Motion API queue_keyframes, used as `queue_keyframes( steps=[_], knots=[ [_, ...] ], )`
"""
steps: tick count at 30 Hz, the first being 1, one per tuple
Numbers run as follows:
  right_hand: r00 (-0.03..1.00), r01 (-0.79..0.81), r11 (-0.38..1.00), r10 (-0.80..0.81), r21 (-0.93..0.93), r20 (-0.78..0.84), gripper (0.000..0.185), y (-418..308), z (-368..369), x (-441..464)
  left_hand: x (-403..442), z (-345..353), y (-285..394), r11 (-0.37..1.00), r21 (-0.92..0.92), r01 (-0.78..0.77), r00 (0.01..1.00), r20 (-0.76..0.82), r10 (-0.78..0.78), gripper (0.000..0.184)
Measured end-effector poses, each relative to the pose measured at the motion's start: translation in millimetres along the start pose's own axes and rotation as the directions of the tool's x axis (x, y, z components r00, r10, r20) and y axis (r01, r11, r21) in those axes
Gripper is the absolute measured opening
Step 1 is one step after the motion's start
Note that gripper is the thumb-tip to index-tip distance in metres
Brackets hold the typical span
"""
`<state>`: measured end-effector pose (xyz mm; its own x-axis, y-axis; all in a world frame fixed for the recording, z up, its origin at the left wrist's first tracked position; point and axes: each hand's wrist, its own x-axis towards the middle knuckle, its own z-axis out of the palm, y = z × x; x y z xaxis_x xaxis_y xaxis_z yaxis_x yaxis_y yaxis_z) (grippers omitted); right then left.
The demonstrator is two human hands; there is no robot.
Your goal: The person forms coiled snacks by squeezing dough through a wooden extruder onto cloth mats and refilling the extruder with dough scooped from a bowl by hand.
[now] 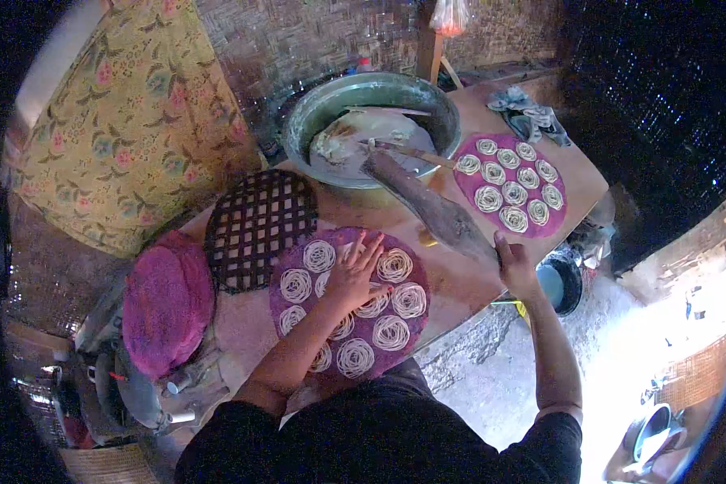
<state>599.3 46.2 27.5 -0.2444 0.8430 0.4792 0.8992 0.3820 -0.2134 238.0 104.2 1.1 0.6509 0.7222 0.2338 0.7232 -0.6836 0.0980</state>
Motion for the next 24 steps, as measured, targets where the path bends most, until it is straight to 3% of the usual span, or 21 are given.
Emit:
queue_keyframes(
  steps=[1,2,3,4,5,6,7,8,9,10,11,12,14,15,17,18,19,20,22,23,24],
  knots=[
    [1.000,0.009,1.000,-0.009,-0.001,-0.002,0.062,0,-3,-4,-3,-15,-2,0.998,0.014,0.064,0.997,0.033,-0.064,0.081],
    [0.990,-0.113,0.993,0.114,-0.017,0.084,0.064,-2,-9,-9,-6,-29,-5,0.991,0.031,0.130,0.989,0.066,-0.132,0.080],
    [0.959,-0.225,0.973,0.229,-0.040,0.166,0.068,-3,-15,-13,-12,-38,-12,0.988,0.061,0.140,0.984,-0.119,-0.132,0.060],
    [0.982,-0.154,0.985,0.161,-0.079,0.100,0.062,-7,-23,-17,-23,-44,-28,0.984,0.070,0.162,0.980,-0.128,-0.153,0.060],
    [0.996,-0.073,0.991,0.077,-0.112,0.034,0.056,-7,-27,-23,-40,-52,-48,0.974,0.087,0.209,0.962,-0.196,-0.189,0.047],
    [0.993,-0.112,0.994,0.112,-0.014,0.034,0.049,-8,-29,-27,-57,-62,-65,0.955,0.112,0.274,0.934,-0.270,-0.236,0.034],
    [0.939,-0.343,0.822,0.294,0.454,0.178,0.045,-8,-29,-35,-76,-76,-78,0.939,0.003,0.343,0.866,-0.389,-0.315,0.015],
    [0.856,-0.457,0.162,0.348,0.875,0.383,0.042,-12,-26,-36,-98,-89,-89,0.904,0.036,0.426,0.830,-0.413,-0.375,0.015],
    [0.841,-0.423,-0.345,0.196,0.838,0.505,0.042,-14,-26,-40,-123,-102,-98,0.844,0.018,0.536,0.767,-0.429,-0.477,0.018],
    [0.547,-0.371,-0.278,0.705,0.886,0.450,0.036,-59,-22,-22,-150,-114,-107,0.777,-0.010,0.630,0.693,-0.443,-0.568,0.021],
    [0.681,-0.404,-0.249,0.560,0.880,0.471,0.036,-43,-3,-41,-181,-122,-122,0.737,-0.030,0.676,0.666,-0.405,-0.627,0.046],
    [0.783,-0.421,-0.217,0.403,0.881,0.474,0.038,-24,15,-59,-209,-128,-138,0.694,-0.020,0.720,0.621,-0.426,-0.657,0.046],
    [0.622,-0.325,-0.680,0.369,0.657,0.690,0.044,-47,23,-50,-259,-134,-168,0.399,0.068,0.914,0.383,-0.465,-0.798,0.072],
    [0.794,-0.382,-0.600,0.176,0.702,0.582,0.046,-51,34,-48,-284,-135,-177,0.374,0.066,0.925,0.358,-0.478,-0.802,0.072],
    [0.793,-0.365,-0.637,0.168,0.679,0.585,0.047,-54,52,-42,-323,-137,-191,0.082,0.106,0.991,0.096,-0.135,-0.986,0.091],
    [0.784,-0.334,-0.671,0.192,0.662,0.590,0.049,-54,58,-41,-331,-133,-197,0.072,0.103,0.992,0.086,-0.141,-0.986,0.091],
    [0.872,-0.337,-0.608,0.087,0.719,0.482,0.048,-50,67,-38,-336,-127,-203,0.072,0.128,0.989,0.080,-0.063,-0.995,0.095],
    [0.874,-0.337,-0.607,0.081,0.720,0.478,0.048,-55,65,-29,-339,-126,-206,0.077,0.153,0.985,0.075,0.018,-0.997,0.099],
    [0.924,-0.358,-0.601,-0.119,0.714,0.363,0.038,-67,54,-11,-339,-134,-205,0.106,0.166,0.980,0.102,0.032,-0.994,0.097],
    [0.915,-0.344,-0.601,-0.043,0.721,0.401,0.036,-64,59,-14,-338,-134,-204,0.137,0.179,0.974,0.129,0.052,-0.990,0.095],
    [0.921,-0.355,-0.582,-0.085,0.731,0.380,0.041,-56,63,-11,-352,-121,-223,0.153,0.179,0.972,0.144,0.064,-0.987,0.095]
  ],
)
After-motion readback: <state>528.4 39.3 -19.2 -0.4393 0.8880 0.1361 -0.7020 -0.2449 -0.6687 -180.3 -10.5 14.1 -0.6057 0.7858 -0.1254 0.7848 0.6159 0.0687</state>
